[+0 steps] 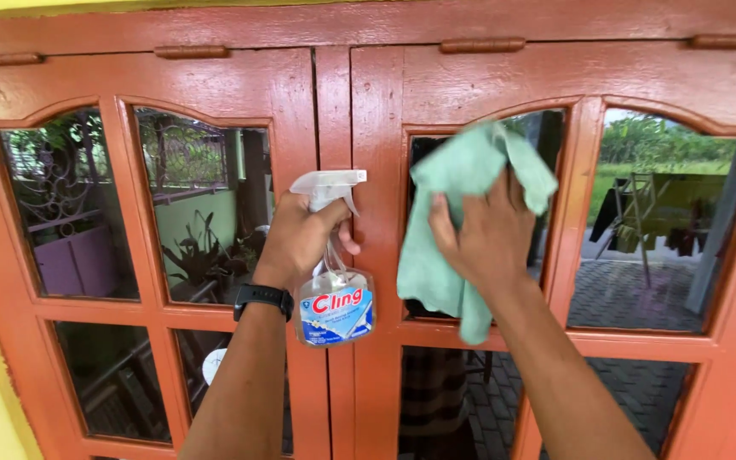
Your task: Cleaning glass window panes using a spray cleaner and a green cloth.
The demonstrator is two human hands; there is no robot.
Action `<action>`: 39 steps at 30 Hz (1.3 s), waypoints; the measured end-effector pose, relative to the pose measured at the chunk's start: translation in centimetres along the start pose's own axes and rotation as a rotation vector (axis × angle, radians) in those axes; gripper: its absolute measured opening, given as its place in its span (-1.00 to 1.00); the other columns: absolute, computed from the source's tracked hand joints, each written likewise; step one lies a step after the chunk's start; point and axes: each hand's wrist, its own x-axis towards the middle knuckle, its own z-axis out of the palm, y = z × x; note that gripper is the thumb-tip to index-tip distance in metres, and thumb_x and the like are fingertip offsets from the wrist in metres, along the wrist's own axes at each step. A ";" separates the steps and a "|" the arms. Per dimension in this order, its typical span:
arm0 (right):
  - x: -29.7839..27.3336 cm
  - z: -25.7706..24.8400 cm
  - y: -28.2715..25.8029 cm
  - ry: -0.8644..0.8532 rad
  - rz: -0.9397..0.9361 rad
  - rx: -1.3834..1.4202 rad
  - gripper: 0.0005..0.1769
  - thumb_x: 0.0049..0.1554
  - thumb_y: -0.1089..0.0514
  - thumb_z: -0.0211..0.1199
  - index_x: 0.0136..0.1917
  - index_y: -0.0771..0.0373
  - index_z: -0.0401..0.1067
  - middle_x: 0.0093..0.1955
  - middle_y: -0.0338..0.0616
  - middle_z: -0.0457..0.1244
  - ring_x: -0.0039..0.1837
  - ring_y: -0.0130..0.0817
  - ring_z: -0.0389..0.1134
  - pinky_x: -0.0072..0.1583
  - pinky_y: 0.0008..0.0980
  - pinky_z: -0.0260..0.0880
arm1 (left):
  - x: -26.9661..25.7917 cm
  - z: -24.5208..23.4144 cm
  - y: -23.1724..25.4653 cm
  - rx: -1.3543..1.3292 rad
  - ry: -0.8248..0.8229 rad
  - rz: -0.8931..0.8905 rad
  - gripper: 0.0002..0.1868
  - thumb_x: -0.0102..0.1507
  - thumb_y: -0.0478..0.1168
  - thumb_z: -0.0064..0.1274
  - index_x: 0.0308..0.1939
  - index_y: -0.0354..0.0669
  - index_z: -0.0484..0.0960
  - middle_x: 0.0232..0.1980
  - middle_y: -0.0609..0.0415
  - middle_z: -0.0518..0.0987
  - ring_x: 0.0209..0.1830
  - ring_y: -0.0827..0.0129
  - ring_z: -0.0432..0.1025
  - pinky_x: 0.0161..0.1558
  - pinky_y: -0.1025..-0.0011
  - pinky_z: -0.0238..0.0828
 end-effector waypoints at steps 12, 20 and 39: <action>-1.4 1.9 -5.9 -0.132 -0.017 -0.068 -0.62 0.31 -0.17 0.01 0.07 0.15 0.42 0.17 -0.06 0.39 -0.04 -0.04 0.43 -0.08 0.18 0.34 | 0.4 -0.2 -0.8 -0.013 -0.021 0.030 -0.87 0.20 -0.35 0.01 -0.32 -0.40 0.62 -0.55 0.04 0.53 -0.60 0.30 0.53 -0.48 0.38 0.49; -12.7 -1.5 -8.2 -0.390 0.016 -0.009 -0.65 0.26 -0.16 0.05 -0.01 0.14 0.40 -0.08 -0.14 0.38 -0.19 -0.07 0.39 -0.11 0.14 0.37 | 0.0 0.0 0.0 0.055 -0.010 0.004 -0.84 0.22 -0.32 0.04 -0.34 -0.41 0.61 -0.57 0.02 0.53 -0.60 0.28 0.55 -0.49 0.39 0.45; 3.1 -1.5 0.1 -0.049 -0.265 -0.016 -0.74 0.10 0.05 0.24 0.02 0.18 0.46 0.14 -0.20 0.31 0.00 -0.18 0.40 0.00 -0.04 0.35 | -0.2 0.0 0.4 0.030 -0.001 -0.034 -0.84 0.24 -0.35 -0.02 -0.39 -0.38 0.60 -0.56 0.02 0.54 -0.57 0.26 0.53 -0.43 0.32 0.53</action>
